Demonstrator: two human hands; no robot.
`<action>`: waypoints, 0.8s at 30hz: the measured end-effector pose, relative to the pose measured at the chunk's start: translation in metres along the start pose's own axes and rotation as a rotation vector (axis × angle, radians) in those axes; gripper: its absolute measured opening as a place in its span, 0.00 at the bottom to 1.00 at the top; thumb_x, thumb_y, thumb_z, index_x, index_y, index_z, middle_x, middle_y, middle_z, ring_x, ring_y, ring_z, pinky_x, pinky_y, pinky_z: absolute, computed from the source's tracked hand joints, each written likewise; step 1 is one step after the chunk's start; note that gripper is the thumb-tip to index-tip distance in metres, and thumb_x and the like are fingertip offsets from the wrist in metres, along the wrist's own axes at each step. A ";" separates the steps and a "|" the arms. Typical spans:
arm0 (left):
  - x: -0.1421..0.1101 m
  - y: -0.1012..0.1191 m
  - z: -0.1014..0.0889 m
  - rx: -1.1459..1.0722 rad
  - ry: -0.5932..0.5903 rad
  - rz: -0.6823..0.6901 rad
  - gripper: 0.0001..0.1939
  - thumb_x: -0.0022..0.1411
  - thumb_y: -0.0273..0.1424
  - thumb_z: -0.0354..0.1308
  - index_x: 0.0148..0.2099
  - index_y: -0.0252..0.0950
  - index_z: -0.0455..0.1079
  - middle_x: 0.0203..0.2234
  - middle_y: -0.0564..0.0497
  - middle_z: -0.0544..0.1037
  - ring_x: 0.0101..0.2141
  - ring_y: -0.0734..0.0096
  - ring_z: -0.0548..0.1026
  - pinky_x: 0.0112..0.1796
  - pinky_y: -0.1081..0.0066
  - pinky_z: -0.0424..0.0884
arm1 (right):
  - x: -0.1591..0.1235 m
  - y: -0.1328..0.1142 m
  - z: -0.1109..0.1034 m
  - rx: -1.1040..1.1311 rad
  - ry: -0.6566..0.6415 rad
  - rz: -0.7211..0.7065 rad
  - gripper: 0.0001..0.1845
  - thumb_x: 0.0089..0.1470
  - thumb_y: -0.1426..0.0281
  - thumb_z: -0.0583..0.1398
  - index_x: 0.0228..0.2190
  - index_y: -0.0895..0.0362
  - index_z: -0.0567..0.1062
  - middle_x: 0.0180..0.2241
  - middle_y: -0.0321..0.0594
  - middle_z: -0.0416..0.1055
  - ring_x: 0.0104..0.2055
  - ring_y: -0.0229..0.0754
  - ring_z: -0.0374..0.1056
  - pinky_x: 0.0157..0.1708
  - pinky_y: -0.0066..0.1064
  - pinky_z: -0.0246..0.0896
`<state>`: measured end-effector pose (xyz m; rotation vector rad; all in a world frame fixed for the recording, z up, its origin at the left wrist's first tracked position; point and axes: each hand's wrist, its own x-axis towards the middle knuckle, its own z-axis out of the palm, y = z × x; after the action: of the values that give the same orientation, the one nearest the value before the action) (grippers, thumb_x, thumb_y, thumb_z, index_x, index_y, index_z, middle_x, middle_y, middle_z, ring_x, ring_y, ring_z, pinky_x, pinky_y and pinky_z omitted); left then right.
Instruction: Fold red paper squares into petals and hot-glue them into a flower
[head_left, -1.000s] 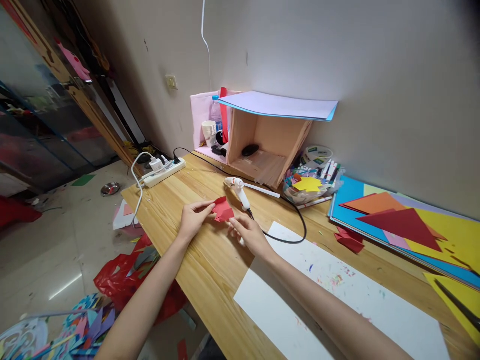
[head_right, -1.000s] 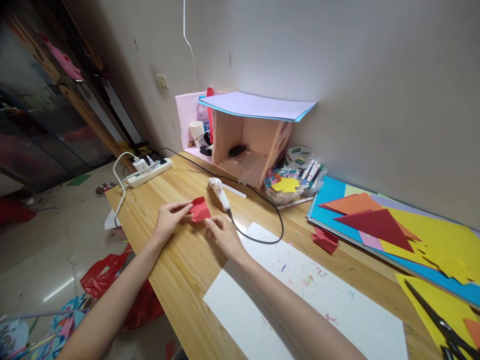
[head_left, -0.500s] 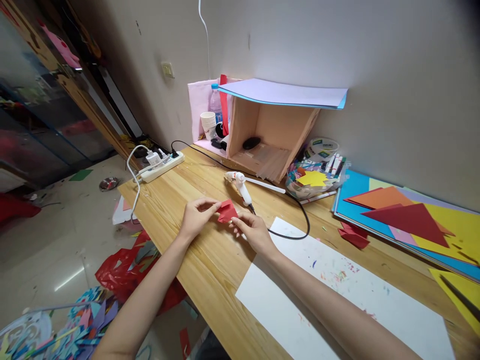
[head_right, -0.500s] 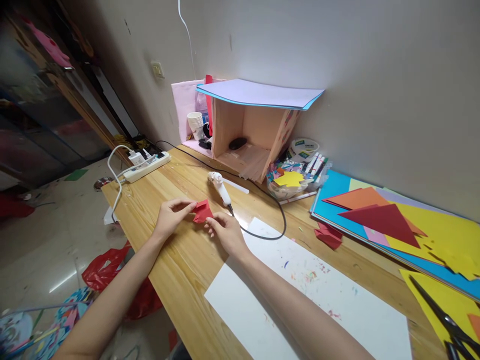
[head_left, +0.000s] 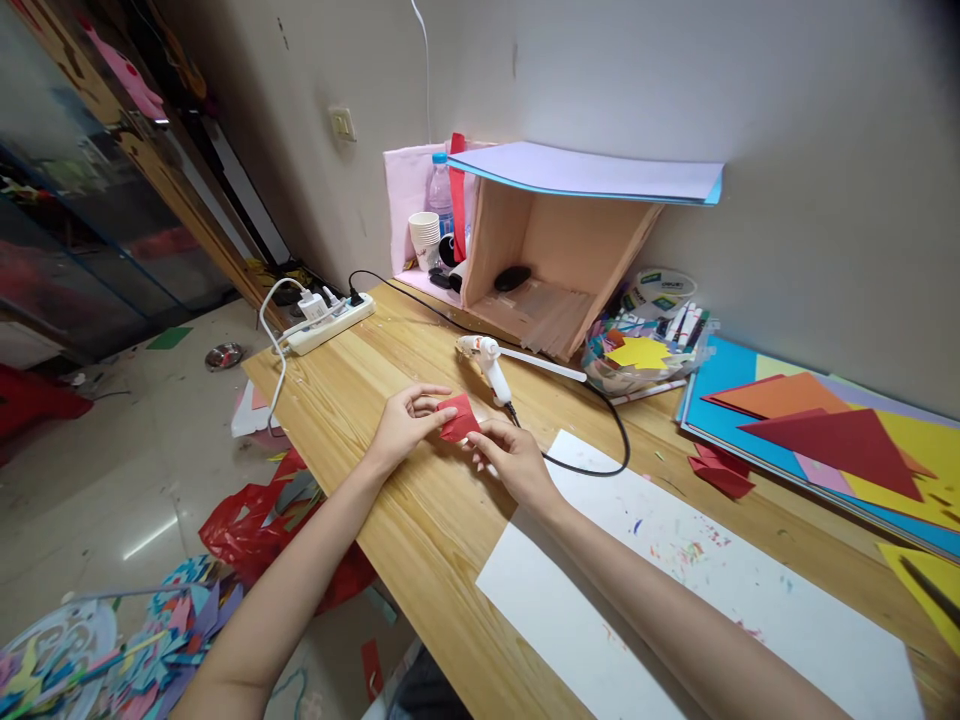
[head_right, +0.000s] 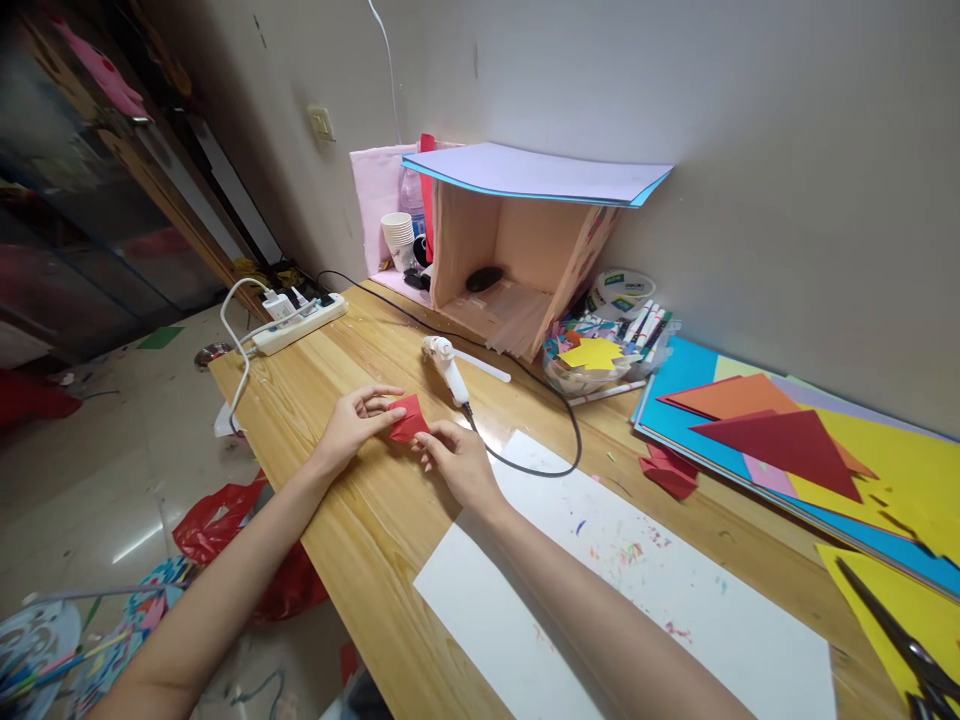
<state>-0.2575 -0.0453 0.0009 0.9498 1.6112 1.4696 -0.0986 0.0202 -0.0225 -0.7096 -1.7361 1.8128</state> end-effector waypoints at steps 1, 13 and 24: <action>0.000 0.000 0.000 -0.004 -0.003 -0.007 0.24 0.42 0.37 0.66 0.41 0.31 0.69 0.27 0.49 0.77 0.27 0.71 0.75 0.33 0.72 0.70 | 0.000 -0.001 0.000 -0.003 0.000 0.002 0.13 0.49 0.61 0.58 0.26 0.59 0.73 0.23 0.36 0.69 0.22 0.33 0.62 0.24 0.26 0.59; 0.001 0.000 -0.001 0.040 -0.035 -0.014 0.26 0.39 0.36 0.67 0.42 0.32 0.68 0.20 0.54 0.75 0.23 0.75 0.71 0.26 0.76 0.66 | 0.009 0.001 -0.006 0.170 0.023 0.040 0.19 0.50 0.55 0.54 0.32 0.58 0.74 0.28 0.40 0.72 0.29 0.38 0.68 0.33 0.31 0.64; 0.000 -0.005 0.001 0.095 -0.116 -0.027 0.25 0.40 0.35 0.66 0.42 0.31 0.68 0.19 0.54 0.74 0.22 0.73 0.72 0.27 0.74 0.67 | 0.012 -0.001 -0.008 -0.030 0.072 -0.032 0.14 0.45 0.60 0.60 0.27 0.59 0.76 0.28 0.40 0.73 0.30 0.40 0.67 0.33 0.31 0.62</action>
<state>-0.2566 -0.0450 -0.0038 1.0429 1.6146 1.3047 -0.1021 0.0342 -0.0225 -0.7457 -1.7217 1.7221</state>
